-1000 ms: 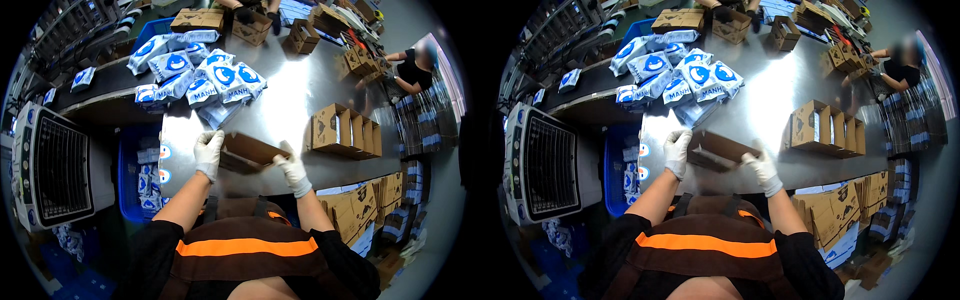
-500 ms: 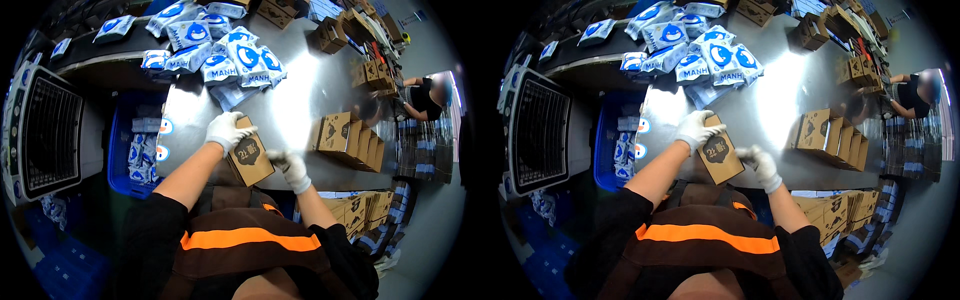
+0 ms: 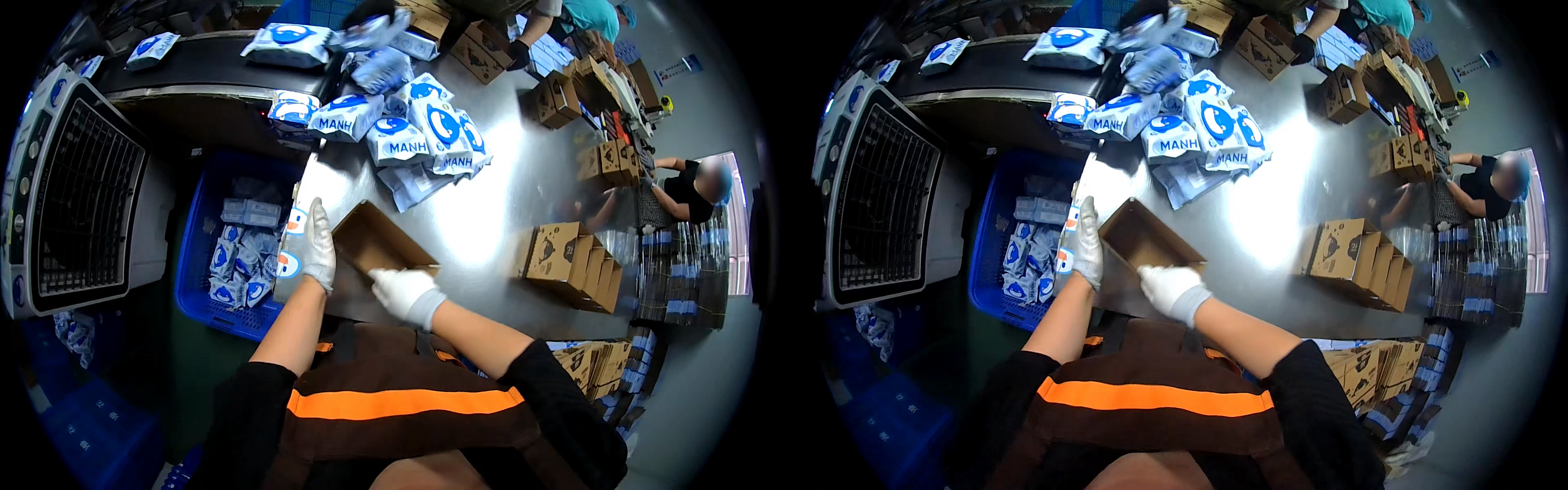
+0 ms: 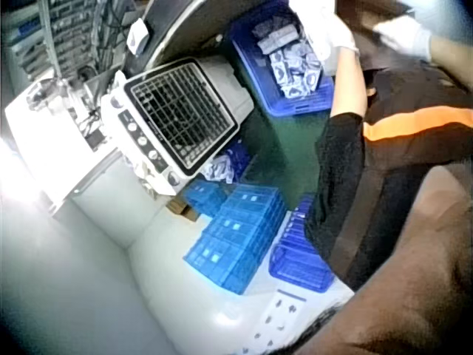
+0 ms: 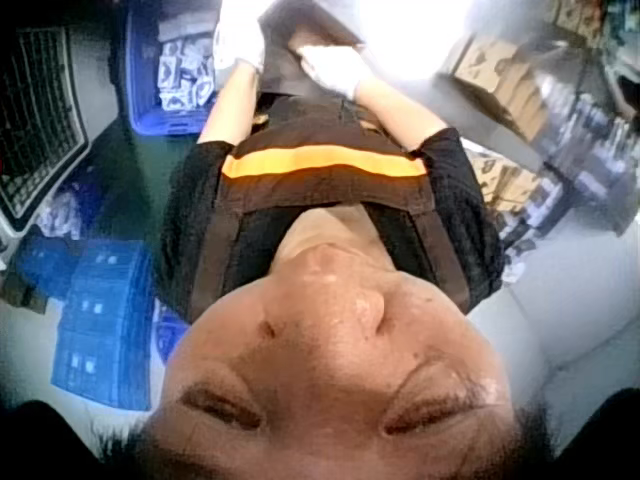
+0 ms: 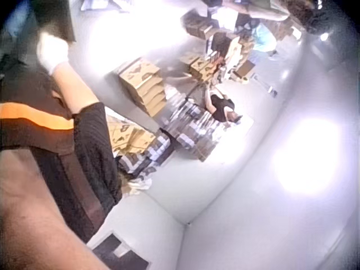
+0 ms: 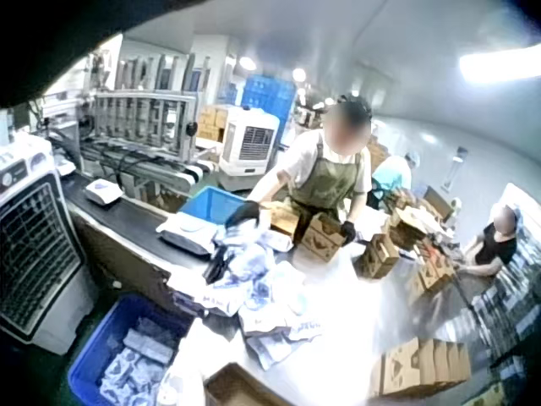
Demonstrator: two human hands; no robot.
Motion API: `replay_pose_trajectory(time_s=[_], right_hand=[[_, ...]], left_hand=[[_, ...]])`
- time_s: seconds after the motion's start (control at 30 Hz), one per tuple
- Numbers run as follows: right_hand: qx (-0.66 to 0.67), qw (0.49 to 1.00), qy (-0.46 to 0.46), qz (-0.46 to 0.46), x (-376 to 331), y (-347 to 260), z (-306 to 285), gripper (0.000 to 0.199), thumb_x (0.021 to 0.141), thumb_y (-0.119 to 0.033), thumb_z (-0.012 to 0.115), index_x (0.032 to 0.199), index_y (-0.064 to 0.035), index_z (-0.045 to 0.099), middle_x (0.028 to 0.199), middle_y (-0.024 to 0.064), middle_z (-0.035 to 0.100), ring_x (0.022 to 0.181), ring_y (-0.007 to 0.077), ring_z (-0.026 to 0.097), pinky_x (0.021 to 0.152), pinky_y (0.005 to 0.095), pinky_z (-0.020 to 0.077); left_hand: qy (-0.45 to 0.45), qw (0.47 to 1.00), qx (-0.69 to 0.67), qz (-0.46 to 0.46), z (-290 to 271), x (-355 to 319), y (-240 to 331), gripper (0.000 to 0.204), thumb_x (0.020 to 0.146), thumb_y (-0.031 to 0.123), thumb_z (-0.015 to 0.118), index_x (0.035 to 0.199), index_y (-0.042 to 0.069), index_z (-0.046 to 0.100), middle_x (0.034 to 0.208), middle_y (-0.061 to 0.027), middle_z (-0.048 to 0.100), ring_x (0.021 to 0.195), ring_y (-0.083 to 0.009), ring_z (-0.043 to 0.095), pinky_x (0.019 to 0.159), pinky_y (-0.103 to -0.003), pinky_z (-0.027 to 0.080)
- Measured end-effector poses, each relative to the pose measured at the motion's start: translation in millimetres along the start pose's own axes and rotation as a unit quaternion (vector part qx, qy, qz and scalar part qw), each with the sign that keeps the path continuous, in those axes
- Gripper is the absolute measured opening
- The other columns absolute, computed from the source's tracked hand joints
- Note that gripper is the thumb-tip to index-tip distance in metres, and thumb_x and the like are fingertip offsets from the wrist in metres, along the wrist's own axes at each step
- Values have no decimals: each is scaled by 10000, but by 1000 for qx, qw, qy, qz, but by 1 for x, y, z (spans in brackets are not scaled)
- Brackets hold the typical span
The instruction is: The person packs white and blue packages into small cardboard boxes on a metal table. They repeatedly pick up packages, place them into the boxes, and fold the flaps to close them.
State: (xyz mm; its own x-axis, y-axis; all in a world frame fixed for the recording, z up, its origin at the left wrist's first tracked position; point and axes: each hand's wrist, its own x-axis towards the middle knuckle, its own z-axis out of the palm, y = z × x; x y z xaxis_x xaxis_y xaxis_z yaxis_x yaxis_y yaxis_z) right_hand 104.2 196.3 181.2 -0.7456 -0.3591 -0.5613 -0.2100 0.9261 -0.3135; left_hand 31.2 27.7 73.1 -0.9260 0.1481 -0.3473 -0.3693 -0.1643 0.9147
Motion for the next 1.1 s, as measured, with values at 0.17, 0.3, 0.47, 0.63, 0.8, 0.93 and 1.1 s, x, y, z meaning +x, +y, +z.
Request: replay_pose_trajectory(time_s=[0.17,0.3,0.47,0.63,0.8,0.93,1.1], right_hand=[[56,971,67,-224,40,14,-21,292,993,-312,531,1127,-88,662,976,153,750,821,315,736,760,440,594],[164,927,288,175,110,58,-168,525,962,-476,619,1380,-159,591,1094,200,726,963,327,721,837,407,575],[80,902,221,362,177,182,-152,1279,642,-590,828,1660,-213,152,1710,204,128,1540,387,290,1205,510,321],[233,895,315,212,131,246,-100,1251,659,-397,863,1647,-79,165,1557,264,432,1418,412,466,1135,494,423],[868,430,193,-158,-23,161,-59,781,820,-83,748,1504,54,397,1249,210,656,1035,277,715,902,421,624],[712,679,146,-102,-97,152,-15,996,718,-9,769,1603,-7,312,1473,149,527,1296,211,551,1028,314,479],[473,867,124,95,-116,145,26,850,856,-239,748,1588,-45,362,1481,214,546,1340,276,548,1119,332,404]], left_hand=[[21,991,133,14,-11,24,30,386,1039,348,630,1271,54,723,1185,-110,756,1102,-166,678,1000,-290,493],[34,988,149,17,-11,23,30,386,1036,316,643,1289,32,706,1180,-105,756,1097,-168,679,994,-296,499],[10,990,137,-15,1,21,42,391,1041,287,638,1319,17,684,1243,-105,729,1135,-169,661,1021,-299,488],[-13,995,90,-30,29,14,27,435,1051,312,620,1369,17,649,1305,-111,703,1202,-174,636,1067,-297,460],[-40,999,34,-13,77,10,-14,468,1069,309,582,1414,-7,601,1377,-103,667,1272,-165,595,1114,-287,417],[-109,992,52,-36,110,7,-4,452,1080,276,574,1439,0,581,1388,-80,649,1254,-156,588,1093,-273,436],[-134,986,88,-55,144,-2,-10,433,1064,311,590,1365,5,652,1351,-99,683,1231,-167,616,1064,-279,449]])
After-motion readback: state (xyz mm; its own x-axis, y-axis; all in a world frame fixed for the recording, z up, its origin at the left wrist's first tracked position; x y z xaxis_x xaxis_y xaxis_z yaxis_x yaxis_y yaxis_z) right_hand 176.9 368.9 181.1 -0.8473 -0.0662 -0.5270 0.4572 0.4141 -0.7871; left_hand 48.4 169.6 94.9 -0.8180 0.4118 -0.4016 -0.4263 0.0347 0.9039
